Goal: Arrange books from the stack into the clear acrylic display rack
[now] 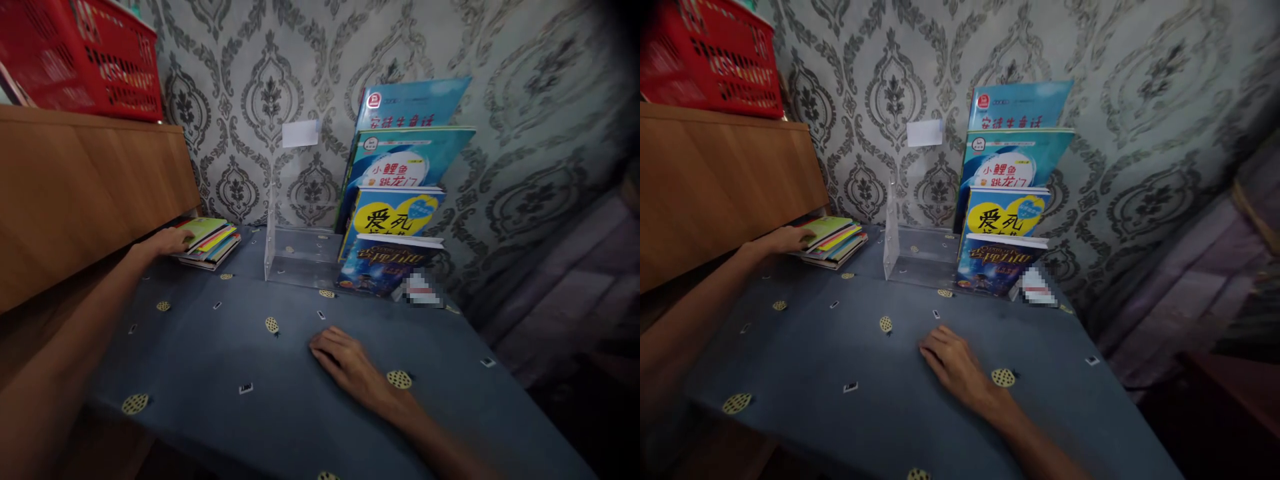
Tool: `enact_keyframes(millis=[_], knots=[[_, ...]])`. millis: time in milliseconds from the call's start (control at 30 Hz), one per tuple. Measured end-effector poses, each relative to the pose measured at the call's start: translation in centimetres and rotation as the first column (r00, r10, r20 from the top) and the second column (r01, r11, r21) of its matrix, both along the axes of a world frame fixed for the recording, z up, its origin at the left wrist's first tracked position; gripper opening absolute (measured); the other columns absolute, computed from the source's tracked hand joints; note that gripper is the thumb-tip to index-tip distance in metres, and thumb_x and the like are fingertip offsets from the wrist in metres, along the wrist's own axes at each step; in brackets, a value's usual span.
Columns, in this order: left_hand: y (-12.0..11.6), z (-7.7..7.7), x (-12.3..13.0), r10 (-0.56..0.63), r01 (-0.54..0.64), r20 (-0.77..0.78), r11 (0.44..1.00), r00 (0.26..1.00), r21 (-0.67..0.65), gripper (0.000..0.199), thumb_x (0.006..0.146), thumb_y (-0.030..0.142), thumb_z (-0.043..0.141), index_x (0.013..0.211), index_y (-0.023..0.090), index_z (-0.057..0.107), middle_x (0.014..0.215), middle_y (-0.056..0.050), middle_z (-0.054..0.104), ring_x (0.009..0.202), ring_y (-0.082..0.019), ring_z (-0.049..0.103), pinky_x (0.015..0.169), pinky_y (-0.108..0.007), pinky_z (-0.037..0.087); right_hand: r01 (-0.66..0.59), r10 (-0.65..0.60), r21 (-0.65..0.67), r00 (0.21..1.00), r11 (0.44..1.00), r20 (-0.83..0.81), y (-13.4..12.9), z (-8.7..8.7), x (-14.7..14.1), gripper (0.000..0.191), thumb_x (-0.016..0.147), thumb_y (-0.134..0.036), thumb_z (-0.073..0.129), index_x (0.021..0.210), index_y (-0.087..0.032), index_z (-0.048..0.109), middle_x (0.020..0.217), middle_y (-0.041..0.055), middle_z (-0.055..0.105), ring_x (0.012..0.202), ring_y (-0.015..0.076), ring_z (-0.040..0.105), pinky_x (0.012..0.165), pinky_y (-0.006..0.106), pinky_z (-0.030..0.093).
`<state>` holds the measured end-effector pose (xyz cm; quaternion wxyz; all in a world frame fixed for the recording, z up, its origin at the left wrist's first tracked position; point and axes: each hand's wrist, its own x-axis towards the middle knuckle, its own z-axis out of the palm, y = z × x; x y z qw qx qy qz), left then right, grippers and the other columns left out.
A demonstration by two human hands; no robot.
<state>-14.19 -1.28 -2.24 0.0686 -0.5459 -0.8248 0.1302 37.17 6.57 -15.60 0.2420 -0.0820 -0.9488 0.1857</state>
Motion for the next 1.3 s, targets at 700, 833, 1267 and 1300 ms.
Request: enact_keyframes(millis=[700, 833, 1267, 1300], knots=[[-3.1, 1.4, 5.7, -0.039, 0.054, -0.114, 0.990, 0.993, 0.131, 0.042, 0.096, 0.030, 0.038, 0.128, 0.014, 0.060, 0.115, -0.016, 0.072, 0.109, -0.034, 0.067, 0.090, -0.039, 0.049, 0.208, -0.208, -0.117, 0.978, 0.971, 0.013, 0.2, 0.9, -0.1, 0.036, 0.103, -0.036, 0.042, 0.088, -0.019, 0.070, 0.084, 0.0079, 0.073, 0.082, 0.0212, 0.067, 0.076, 0.033, 0.052], [-4.6, 0.4, 7.4, -0.145, 0.153, -0.063, 0.977, 0.987, 0.151, 0.057, 0.092, 0.040, 0.050, 0.146, 0.021, 0.042, 0.145, -0.012, 0.057, 0.129, -0.031, 0.055, 0.102, -0.039, 0.045, 0.227, -0.224, -0.098, 0.974, 0.969, 0.036, 0.1, 0.8, 0.1, 0.034, 0.102, -0.033, 0.043, 0.088, -0.018, 0.070, 0.085, 0.0077, 0.072, 0.082, 0.0214, 0.066, 0.076, 0.033, 0.051], [-6.1, -2.9, 12.0, -0.102, 0.113, -0.132, 0.990, 0.986, 0.081, 0.052, 0.093, 0.012, 0.031, 0.143, 0.013, 0.045, 0.135, -0.022, 0.060, 0.116, -0.035, 0.063, 0.090, -0.045, 0.052, 0.265, -0.263, -0.003, 0.959, 0.964, 0.105, -0.6, 0.2, 0.5, 0.024, 0.099, -0.023, 0.047, 0.092, -0.016, 0.070, 0.092, 0.0091, 0.072, 0.089, 0.0218, 0.065, 0.086, 0.035, 0.048], [-6.3, -3.1, 12.8, -0.108, 0.119, -0.133, 0.990, 0.985, 0.078, 0.051, 0.092, 0.012, 0.032, 0.141, 0.013, 0.047, 0.133, -0.023, 0.061, 0.115, -0.035, 0.063, 0.090, -0.045, 0.051, 0.269, -0.268, 0.008, 0.957, 0.963, 0.111, -0.8, 0.2, 0.6, 0.024, 0.099, -0.023, 0.047, 0.093, -0.016, 0.070, 0.093, 0.0093, 0.071, 0.090, 0.0217, 0.064, 0.086, 0.035, 0.048]])
